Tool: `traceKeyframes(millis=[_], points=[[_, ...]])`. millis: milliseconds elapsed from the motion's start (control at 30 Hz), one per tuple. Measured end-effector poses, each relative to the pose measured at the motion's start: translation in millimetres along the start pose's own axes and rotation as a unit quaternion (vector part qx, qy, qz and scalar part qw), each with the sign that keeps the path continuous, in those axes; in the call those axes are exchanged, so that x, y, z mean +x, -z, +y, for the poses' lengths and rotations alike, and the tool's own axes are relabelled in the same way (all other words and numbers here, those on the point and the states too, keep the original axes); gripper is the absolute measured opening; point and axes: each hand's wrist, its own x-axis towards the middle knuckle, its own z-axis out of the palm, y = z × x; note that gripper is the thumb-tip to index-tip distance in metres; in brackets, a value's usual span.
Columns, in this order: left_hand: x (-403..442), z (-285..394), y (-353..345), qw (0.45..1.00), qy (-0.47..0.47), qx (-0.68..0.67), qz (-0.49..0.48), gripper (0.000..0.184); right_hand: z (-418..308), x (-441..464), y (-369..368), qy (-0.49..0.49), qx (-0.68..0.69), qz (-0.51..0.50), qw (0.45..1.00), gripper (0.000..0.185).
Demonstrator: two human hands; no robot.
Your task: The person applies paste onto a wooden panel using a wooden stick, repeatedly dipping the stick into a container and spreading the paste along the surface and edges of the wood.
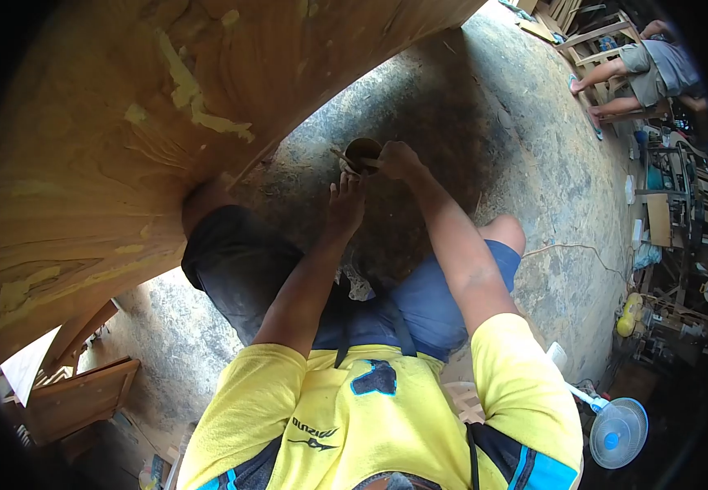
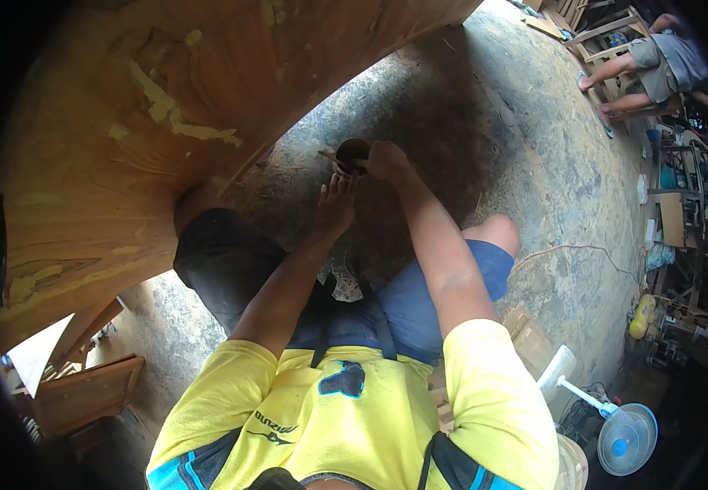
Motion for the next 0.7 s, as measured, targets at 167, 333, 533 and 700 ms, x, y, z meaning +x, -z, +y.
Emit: traceKeyframes(millis=[167, 333, 533, 700], points=[[0.9, 1.4, 1.2, 1.000, 0.002, 0.007, -0.001, 0.070, 6.7, -44.0, 57.8, -0.178, 0.345, -0.107, 0.915, 0.025], [1.0, -0.9, 4.7, 1.000, -0.005, 0.002, 0.008, 0.066, 18.6, -63.5, 59.3, -0.174, 0.464, -0.075, 0.865, 0.027], [24.4, -11.1, -2.5, 0.997, -0.007, -0.042, 0.068, 0.035, 14.7, -87.0, 68.8, -0.154, 0.544, -0.047, 0.823, 0.029], [27.9, -14.7, 1.5, 0.995, -0.006, -0.060, 0.075, 0.016, 10.5, -102.4, 65.6, -0.182, 0.624, -0.019, 0.760, 0.031]])
